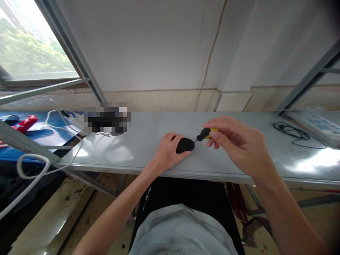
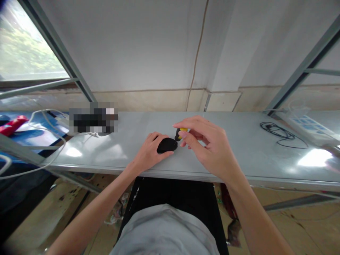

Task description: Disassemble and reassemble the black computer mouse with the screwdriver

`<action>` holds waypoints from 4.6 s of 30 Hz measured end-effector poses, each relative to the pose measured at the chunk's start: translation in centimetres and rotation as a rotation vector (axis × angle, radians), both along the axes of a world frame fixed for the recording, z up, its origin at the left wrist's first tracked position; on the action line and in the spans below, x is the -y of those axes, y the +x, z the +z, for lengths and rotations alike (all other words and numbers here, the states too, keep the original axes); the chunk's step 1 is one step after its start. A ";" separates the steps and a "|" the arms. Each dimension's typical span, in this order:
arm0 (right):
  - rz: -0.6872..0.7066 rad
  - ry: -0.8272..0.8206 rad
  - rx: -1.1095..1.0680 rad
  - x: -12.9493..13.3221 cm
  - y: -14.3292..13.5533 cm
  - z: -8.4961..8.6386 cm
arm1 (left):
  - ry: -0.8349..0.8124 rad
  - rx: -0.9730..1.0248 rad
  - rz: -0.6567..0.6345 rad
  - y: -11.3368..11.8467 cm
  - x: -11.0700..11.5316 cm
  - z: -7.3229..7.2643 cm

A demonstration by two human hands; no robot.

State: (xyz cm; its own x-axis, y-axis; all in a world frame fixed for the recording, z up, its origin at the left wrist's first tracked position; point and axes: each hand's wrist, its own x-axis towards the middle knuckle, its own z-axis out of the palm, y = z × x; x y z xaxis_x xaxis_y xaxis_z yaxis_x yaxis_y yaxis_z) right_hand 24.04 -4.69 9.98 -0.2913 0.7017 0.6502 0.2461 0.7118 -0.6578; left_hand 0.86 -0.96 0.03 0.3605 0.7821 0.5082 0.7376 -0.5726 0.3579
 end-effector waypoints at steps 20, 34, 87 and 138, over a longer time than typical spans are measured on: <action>-0.015 -0.016 -0.019 -0.2 0.1 -0.2 | -0.006 0.002 -0.006 0.0 0.0 0.1; 0.026 -0.036 -0.054 -0.2 0.0 -0.1 | -0.025 0.040 -0.008 0.0 -0.1 -0.1; -0.005 -0.042 -0.041 -0.2 0.2 -0.3 | -0.023 0.084 -0.038 -0.2 -0.1 -0.1; -0.067 -0.036 -0.023 0.2 -0.1 -0.2 | -0.060 0.131 -0.042 -0.3 -0.4 0.0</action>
